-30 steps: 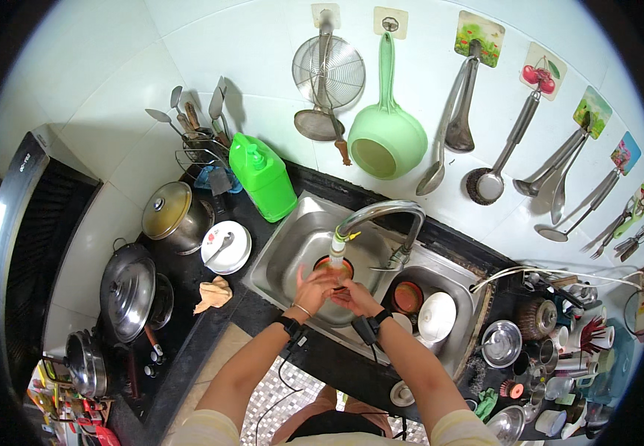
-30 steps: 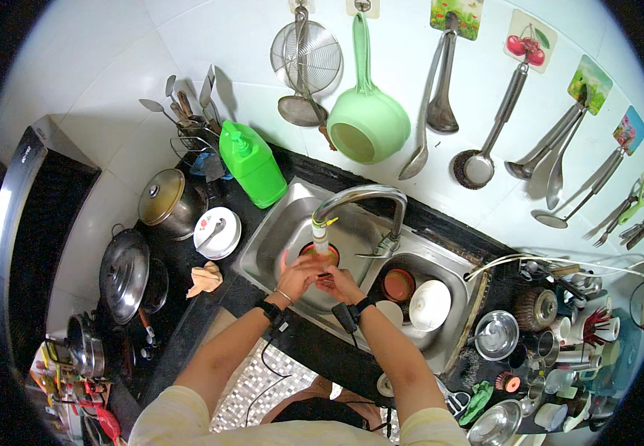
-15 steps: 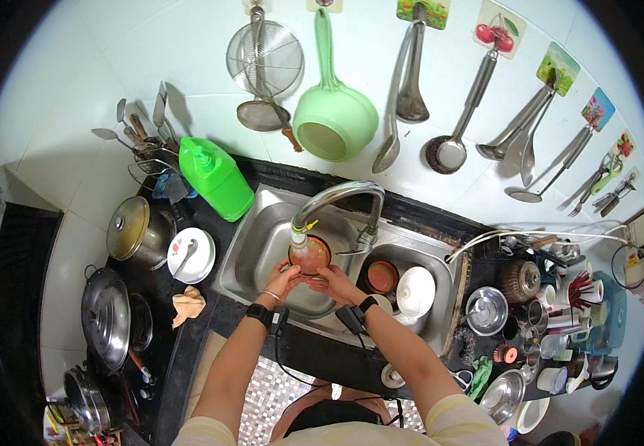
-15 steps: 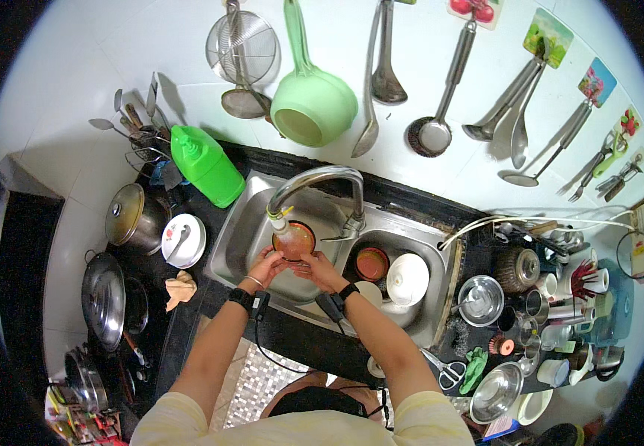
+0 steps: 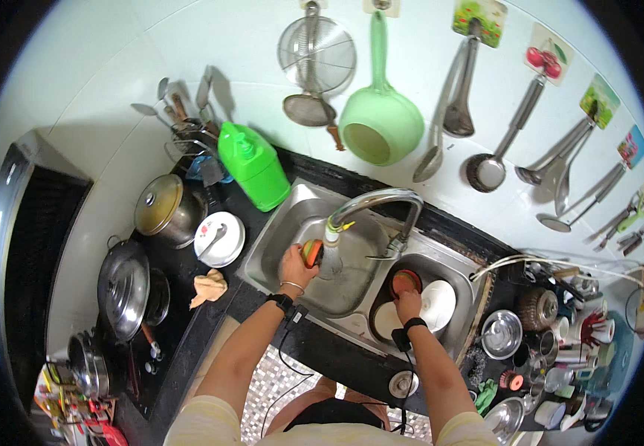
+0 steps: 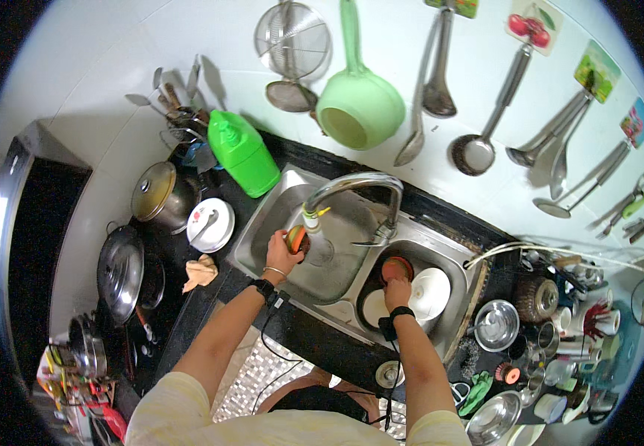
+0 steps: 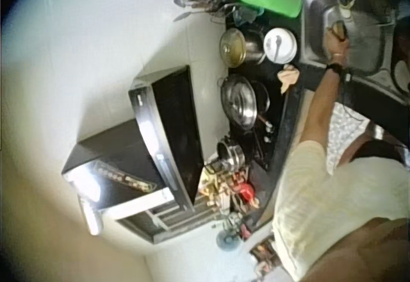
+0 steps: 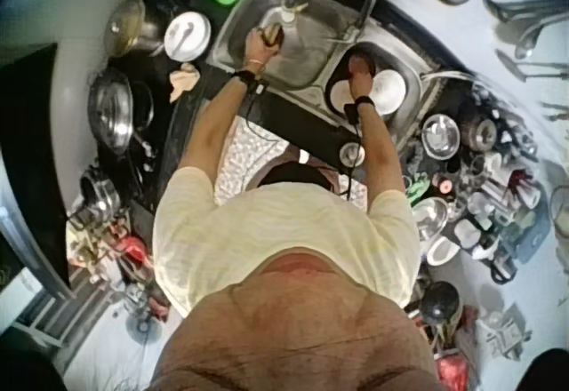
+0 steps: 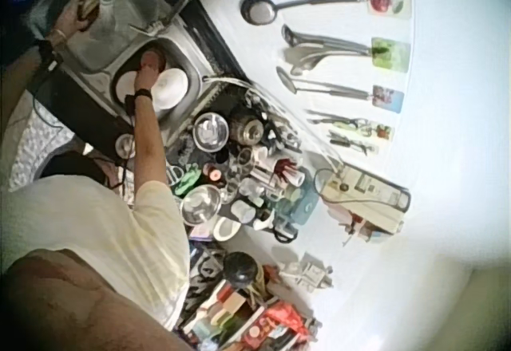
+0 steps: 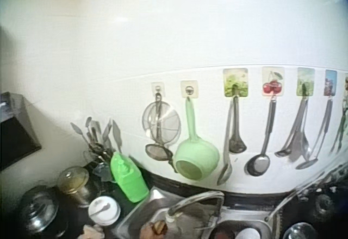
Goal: The person washes various dishes and utensils by hand. They rinse a bunch of chopsticks under a running faucet, place a cup and several bowls into the sink, and then use a sponge to scrub a bowl, a plate, and a larger container before rinsing them and setting them aside on the counter. Finally, they pick up a small metal bowl and a metal container to wash.
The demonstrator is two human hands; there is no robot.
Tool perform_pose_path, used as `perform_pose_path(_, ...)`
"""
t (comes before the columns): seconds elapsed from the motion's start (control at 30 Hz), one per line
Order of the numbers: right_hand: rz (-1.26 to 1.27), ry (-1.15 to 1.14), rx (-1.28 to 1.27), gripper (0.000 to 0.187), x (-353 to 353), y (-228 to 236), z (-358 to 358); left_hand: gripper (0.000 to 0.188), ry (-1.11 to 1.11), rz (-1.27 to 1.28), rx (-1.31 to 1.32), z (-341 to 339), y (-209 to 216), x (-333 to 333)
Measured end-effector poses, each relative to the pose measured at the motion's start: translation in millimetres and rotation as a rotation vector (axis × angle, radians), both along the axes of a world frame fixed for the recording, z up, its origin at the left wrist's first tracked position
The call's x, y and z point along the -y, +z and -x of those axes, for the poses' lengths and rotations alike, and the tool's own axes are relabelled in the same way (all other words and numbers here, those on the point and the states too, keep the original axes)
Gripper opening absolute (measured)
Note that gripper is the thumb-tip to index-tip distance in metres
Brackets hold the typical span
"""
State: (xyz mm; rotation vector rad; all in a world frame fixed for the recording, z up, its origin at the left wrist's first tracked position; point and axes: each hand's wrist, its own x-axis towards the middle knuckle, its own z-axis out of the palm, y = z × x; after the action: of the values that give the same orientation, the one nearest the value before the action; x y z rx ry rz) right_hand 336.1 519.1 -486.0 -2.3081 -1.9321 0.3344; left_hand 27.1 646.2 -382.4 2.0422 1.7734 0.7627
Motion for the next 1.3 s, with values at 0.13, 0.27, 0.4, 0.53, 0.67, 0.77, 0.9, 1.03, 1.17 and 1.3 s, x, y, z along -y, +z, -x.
perform_pose_path(0.13, 0.134, -0.016, -0.006, 0.020, -2.1, -9.5, 1.3, 0.061, -0.179, -0.031, -0.105, 16.6, 27.6, 17.6)
perform_pose_path(0.27, -0.348, -0.077, -0.214, 0.024, 9.2, 18.1, 9.8, 0.056, -0.033, -0.095, -0.065, 46.7, 33.2, 44.2)
perform_pose_path(0.4, -0.117, -0.397, -0.993, 0.017, 17.3, 35.7, -0.6, 0.042, 0.461, 0.565, 1.362, 96.4, -0.8, 59.2)
perform_pose_path(0.53, -0.153, -0.265, -0.972, 0.016, 44.0, 100.3, -8.0, 0.033, 0.526, 0.660, 1.422, 134.7, -9.6, 105.4)
perform_pose_path(0.67, -0.089, 0.047, -0.699, 0.025, 57.6, 149.5, 15.4, 0.031, 0.633, 0.728, 1.374, 191.9, -30.0, 134.7)
perform_pose_path(0.77, -0.141, 0.489, -0.416, 0.028, 44.1, 197.0, 63.9, 0.034, 0.802, 0.634, 1.378, 214.7, -55.1, 157.9)
perform_pose_path(0.9, -0.276, 0.550, -0.463, 0.021, 13.7, 181.7, 101.7, 0.045, 0.869, 0.439, 1.333, 186.8, -32.8, 163.9)
perform_pose_path(1.03, -0.268, 0.560, -0.377, 0.014, -29.9, 158.9, 134.7, 0.051, 0.849, -0.200, -0.036, 144.2, -22.3, 157.7)
perform_pose_path(1.17, -0.359, 0.542, -0.289, 0.010, -61.8, 139.1, 150.5, 0.043, 0.177, 0.323, 0.983, 67.1, -0.4, 114.3)
perform_pose_path(1.3, -0.388, 0.500, -0.160, 0.006, -59.6, 135.8, 147.9, 0.050, 0.318, 0.787, 1.414, 5.9, 15.7, 55.8)
